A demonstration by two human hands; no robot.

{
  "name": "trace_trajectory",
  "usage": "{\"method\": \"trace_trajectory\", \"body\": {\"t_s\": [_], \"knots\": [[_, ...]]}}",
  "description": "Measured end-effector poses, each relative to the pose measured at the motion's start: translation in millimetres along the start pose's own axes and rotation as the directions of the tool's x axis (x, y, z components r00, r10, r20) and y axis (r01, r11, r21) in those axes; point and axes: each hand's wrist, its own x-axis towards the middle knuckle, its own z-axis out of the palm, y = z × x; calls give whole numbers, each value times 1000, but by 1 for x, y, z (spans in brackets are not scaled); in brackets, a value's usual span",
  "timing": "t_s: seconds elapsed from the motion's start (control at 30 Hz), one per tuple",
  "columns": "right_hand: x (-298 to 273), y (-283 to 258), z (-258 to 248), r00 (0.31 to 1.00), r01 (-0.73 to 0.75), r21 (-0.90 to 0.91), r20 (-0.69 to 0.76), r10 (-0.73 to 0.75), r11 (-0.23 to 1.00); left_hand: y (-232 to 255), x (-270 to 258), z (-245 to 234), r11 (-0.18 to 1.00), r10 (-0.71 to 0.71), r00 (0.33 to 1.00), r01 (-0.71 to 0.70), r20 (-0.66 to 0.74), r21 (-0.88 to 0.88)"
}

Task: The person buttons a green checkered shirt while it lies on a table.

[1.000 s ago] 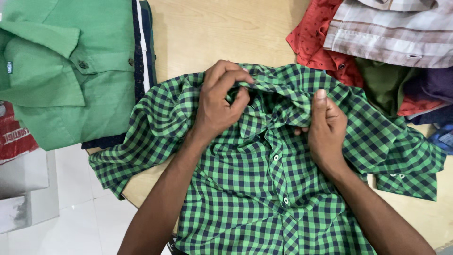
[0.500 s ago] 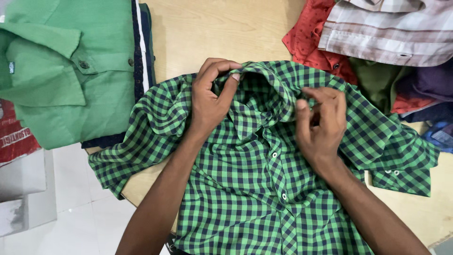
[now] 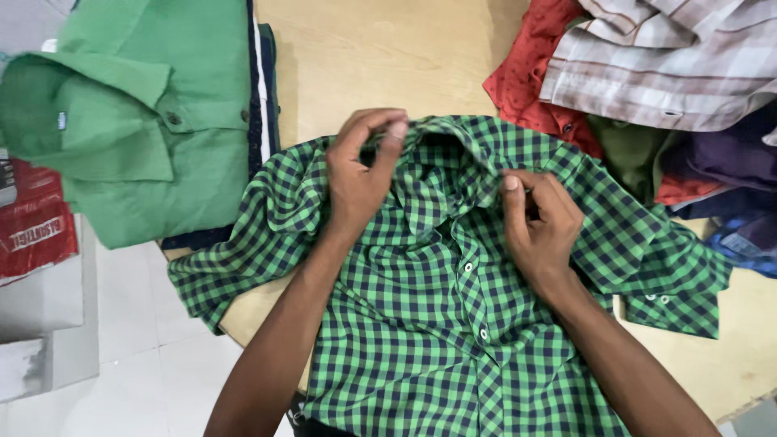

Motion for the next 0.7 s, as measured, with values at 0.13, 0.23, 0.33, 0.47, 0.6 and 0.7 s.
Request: {"method": "trace_trajectory", "body": {"t_s": [0.13,0.23,0.33,0.47,0.6,0.7], "knots": [[6,7,-4,999,-13,-58,-32,11,998,6,11,-20,997,-1,999,5,-53,73],[11,13,-10,996,82,-186,-19,-87,979,15,14,-49,976,-17,1000,14,11,219],[21,21,-14,982,189,-269,53,-182,944,28,10,-77,914,1,983,-74,182,399],[26,25,-16,978,141,-222,185,-101,965,45,-12,-103,779,-28,879,-279,477,561],[25,26,-16,973,103,-264,229,-42,959,41,-22,-115,699,-30,851,-358,525,620],[26,29,-13,971,127,-300,230,-57,945,37,-24,-113,671,-85,869,-312,487,673]]}}
